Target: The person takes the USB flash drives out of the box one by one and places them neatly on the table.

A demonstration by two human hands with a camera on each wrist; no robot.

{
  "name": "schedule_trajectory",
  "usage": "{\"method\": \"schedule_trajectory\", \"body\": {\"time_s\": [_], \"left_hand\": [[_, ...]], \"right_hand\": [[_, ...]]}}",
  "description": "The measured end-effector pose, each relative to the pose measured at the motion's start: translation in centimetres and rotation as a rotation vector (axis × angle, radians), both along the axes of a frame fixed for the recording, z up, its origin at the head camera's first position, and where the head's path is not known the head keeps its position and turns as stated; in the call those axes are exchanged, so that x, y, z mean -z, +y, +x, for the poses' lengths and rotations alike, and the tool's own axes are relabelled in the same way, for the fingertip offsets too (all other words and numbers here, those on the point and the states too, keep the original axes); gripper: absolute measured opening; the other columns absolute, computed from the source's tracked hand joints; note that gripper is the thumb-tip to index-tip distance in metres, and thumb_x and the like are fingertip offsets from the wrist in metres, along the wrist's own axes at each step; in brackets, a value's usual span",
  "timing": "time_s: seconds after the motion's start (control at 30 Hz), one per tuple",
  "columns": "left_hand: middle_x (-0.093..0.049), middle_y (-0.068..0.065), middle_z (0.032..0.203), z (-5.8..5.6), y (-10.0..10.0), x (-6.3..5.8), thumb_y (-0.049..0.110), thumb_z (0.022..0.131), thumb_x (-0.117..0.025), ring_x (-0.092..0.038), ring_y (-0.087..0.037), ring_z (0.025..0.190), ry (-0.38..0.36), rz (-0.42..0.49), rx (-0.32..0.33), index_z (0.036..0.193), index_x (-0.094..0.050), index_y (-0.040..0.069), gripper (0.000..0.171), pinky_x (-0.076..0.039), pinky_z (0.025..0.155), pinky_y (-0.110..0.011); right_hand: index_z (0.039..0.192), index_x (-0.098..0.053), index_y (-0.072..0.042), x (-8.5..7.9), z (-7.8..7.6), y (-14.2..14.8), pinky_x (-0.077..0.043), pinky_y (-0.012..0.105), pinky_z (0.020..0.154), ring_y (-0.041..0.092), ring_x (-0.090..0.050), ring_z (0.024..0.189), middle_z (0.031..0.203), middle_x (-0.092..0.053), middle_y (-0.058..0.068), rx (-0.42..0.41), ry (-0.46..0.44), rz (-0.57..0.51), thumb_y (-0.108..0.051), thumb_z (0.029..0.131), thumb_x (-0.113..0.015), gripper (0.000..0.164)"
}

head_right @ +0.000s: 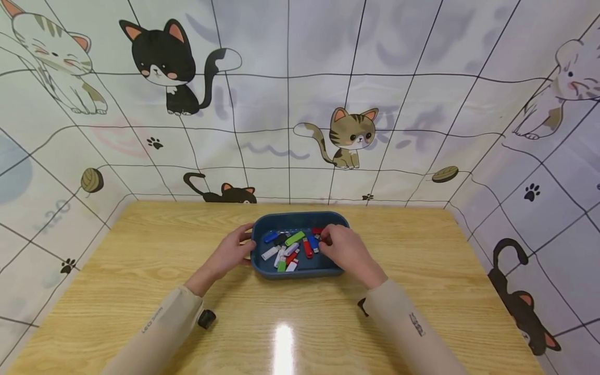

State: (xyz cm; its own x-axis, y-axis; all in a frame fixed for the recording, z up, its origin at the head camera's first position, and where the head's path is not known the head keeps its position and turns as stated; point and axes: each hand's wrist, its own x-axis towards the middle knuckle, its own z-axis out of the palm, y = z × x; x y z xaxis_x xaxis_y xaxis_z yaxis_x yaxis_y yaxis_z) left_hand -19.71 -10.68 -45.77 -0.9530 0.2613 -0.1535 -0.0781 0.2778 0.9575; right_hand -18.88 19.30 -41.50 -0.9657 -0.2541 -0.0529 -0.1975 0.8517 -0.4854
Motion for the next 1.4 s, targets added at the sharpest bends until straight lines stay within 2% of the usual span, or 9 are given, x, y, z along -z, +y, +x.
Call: {"method": "schedule_trajectory", "body": {"time_s": [0.13,0.23,0.53,0.8,1.13,1.4], "left_hand": [[-0.046,-0.031,0.152,0.0,0.0,0.0,0.004,0.102,-0.052,-0.062,-0.043,0.124,-0.001,0.002,-0.002,0.159,-0.032,0.000,0.060,-0.065,0.077,-0.047],[-0.046,-0.031,0.152,0.1,0.0,0.0,0.004,0.102,-0.052,-0.063,-0.043,0.121,0.001,0.001,-0.002,0.159,-0.033,0.000,0.060,-0.065,0.076,-0.047],[-0.046,-0.032,0.151,0.1,-0.1,-0.1,0.004,0.102,-0.052,-0.067,-0.044,0.114,0.009,-0.001,-0.002,0.159,-0.033,0.001,0.060,-0.065,0.076,-0.049],[-0.047,-0.031,0.151,0.1,-0.1,0.0,0.005,0.102,-0.053,-0.068,-0.042,0.112,0.000,0.000,-0.020,0.159,-0.033,0.001,0.061,-0.065,0.074,-0.046],[-0.047,-0.032,0.150,0.1,0.0,-0.1,0.004,0.102,-0.052,-0.067,-0.043,0.115,0.012,0.007,-0.001,0.159,-0.034,0.000,0.059,-0.065,0.074,-0.047],[-0.047,-0.033,0.150,0.1,-0.2,0.0,0.005,0.103,-0.053,-0.066,-0.044,0.116,0.021,0.010,0.006,0.159,-0.033,0.000,0.060,-0.065,0.074,-0.049]], "right_hand": [[0.120,-0.072,0.002,-0.7,0.7,1.5,-0.060,0.046,0.080,0.025,-0.067,0.091,0.104,-0.073,0.011,0.018,0.096,-0.032,-0.017,0.100,-0.069,0.028],[0.123,-0.071,0.003,-1.1,1.2,3.2,-0.059,0.048,0.078,0.028,-0.068,0.093,0.106,-0.074,0.013,0.046,0.154,-0.032,-0.018,0.101,-0.068,0.031],[0.123,-0.070,0.006,-1.3,2.1,8.3,-0.058,0.054,0.078,0.034,-0.072,0.092,0.102,-0.076,0.016,0.135,0.212,-0.006,-0.020,0.101,-0.067,0.034],[0.122,-0.067,0.010,0.1,2.3,10.7,-0.058,0.051,0.073,0.035,-0.069,0.089,0.104,-0.073,0.023,0.178,0.179,0.054,-0.021,0.101,-0.068,0.038],[0.107,-0.069,0.010,2.2,2.4,12.8,-0.053,0.045,0.066,0.025,-0.061,0.074,0.090,-0.070,0.017,0.193,0.088,0.129,-0.014,0.097,-0.072,0.026],[0.104,-0.066,0.008,3.1,2.6,14.1,-0.052,0.045,0.067,0.025,-0.059,0.074,0.092,-0.069,0.017,0.201,0.011,0.150,-0.015,0.097,-0.071,0.024]]}}
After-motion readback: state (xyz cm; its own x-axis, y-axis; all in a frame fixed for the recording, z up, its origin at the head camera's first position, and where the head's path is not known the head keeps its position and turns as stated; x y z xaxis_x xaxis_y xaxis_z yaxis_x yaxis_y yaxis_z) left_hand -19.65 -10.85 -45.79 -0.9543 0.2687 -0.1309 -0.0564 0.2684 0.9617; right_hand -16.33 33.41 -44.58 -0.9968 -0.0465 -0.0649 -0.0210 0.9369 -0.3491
